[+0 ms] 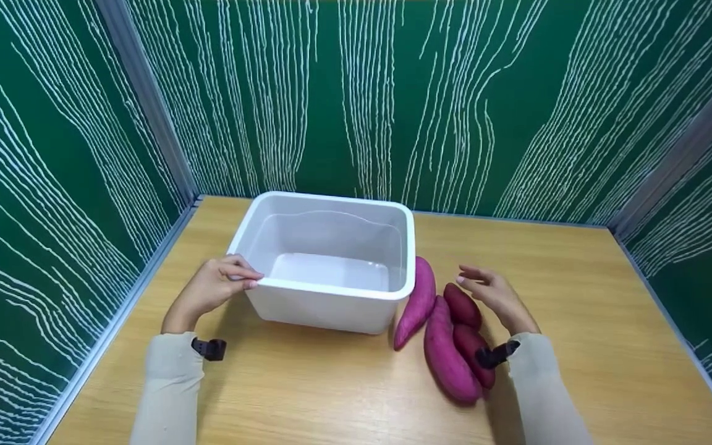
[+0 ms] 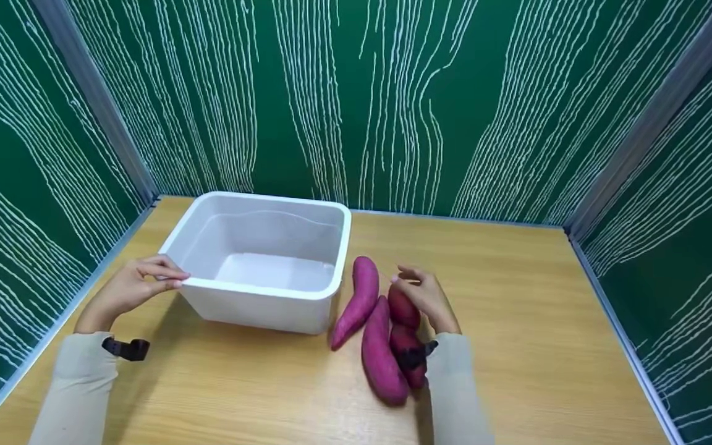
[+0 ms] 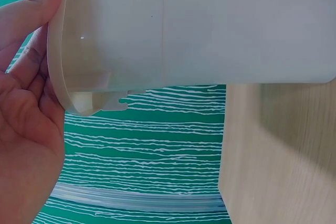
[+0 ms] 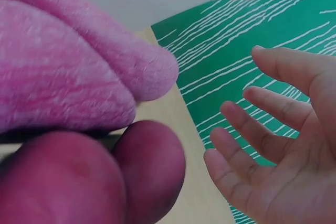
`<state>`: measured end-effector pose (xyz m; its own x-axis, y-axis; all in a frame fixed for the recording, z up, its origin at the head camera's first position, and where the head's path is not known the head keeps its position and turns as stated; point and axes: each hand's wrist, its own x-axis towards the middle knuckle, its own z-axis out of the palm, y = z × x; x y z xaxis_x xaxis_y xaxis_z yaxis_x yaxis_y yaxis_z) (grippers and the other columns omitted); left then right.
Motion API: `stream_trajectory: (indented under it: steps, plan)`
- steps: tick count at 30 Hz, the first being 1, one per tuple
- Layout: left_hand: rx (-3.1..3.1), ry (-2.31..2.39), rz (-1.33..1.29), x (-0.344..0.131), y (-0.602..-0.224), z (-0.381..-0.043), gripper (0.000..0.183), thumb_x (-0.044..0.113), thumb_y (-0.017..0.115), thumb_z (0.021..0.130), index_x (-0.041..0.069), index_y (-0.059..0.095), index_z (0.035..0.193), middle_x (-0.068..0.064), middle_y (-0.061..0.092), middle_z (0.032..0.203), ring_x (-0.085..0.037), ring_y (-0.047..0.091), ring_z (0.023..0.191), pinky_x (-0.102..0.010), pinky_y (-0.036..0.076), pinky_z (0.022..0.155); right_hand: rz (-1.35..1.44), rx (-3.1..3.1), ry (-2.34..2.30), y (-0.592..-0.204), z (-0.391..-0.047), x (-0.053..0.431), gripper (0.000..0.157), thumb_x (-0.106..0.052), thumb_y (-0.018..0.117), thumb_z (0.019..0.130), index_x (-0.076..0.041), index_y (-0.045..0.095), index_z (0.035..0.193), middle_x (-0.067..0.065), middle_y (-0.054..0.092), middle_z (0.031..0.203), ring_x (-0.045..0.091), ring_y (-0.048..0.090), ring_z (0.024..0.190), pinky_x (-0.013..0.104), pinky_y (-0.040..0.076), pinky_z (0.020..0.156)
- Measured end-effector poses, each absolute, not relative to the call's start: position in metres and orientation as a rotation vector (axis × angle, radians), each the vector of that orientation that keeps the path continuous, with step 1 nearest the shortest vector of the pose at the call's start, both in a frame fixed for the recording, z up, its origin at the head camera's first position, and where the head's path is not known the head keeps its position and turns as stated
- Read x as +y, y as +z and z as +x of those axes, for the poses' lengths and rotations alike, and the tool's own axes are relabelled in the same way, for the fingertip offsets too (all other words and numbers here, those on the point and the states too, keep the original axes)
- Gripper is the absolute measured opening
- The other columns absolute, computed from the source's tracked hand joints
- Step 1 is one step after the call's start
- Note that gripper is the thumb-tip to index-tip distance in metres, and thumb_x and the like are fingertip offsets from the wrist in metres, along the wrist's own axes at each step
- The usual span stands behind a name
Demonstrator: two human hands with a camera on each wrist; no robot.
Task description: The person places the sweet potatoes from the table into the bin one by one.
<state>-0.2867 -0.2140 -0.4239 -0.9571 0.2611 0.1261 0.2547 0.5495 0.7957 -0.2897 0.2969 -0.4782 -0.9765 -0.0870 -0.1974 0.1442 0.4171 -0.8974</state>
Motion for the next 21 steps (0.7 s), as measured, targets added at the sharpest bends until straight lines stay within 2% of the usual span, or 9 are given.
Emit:
stream_trajectory:
  steps: [11, 17, 21]
  plan:
    - [2.760, 1.414, 0.450, -0.214, -0.425, -0.285, 0.016, 0.007, 0.073, 0.084, 0.014, 0.078, 0.096, -0.005, 0.067, 0.098, -0.025, 0.053, 0.103, -0.043, 0.046, 0.094, 0.117, 2.384, -1.629, -0.499, -0.287, 0.307, 0.064, -0.031, 0.053, 0.098, -0.004, 0.027, 0.150, 0.024, 0.029, 0.153, 0.036, 0.033, 0.139, 0.050, 0.026, 0.114]
    - [2.766, 1.417, 0.463, -0.214, -0.425, -0.286, 0.016, 0.006, 0.073, 0.083, 0.014, 0.079, 0.095, -0.004, 0.066, 0.096, -0.024, 0.053, 0.100, -0.038, 0.047, 0.089, 0.146, 2.349, -1.637, -0.513, -0.288, 0.312, 0.070, -0.033, 0.055, 0.097, -0.002, 0.023, 0.151, 0.026, 0.027, 0.153, 0.038, 0.031, 0.140, 0.047, 0.022, 0.116]
    - [2.778, 1.405, 0.461, -0.213, -0.423, -0.285, 0.016, 0.007, 0.073, 0.083, 0.014, 0.079, 0.096, -0.004, 0.066, 0.096, -0.023, 0.052, 0.101, -0.037, 0.047, 0.088, 0.166, 2.330, -1.645, -0.520, -0.289, 0.313, 0.072, -0.033, 0.057, 0.096, 0.000, 0.023, 0.151, 0.027, 0.030, 0.152, 0.037, 0.037, 0.137, 0.046, 0.026, 0.114]
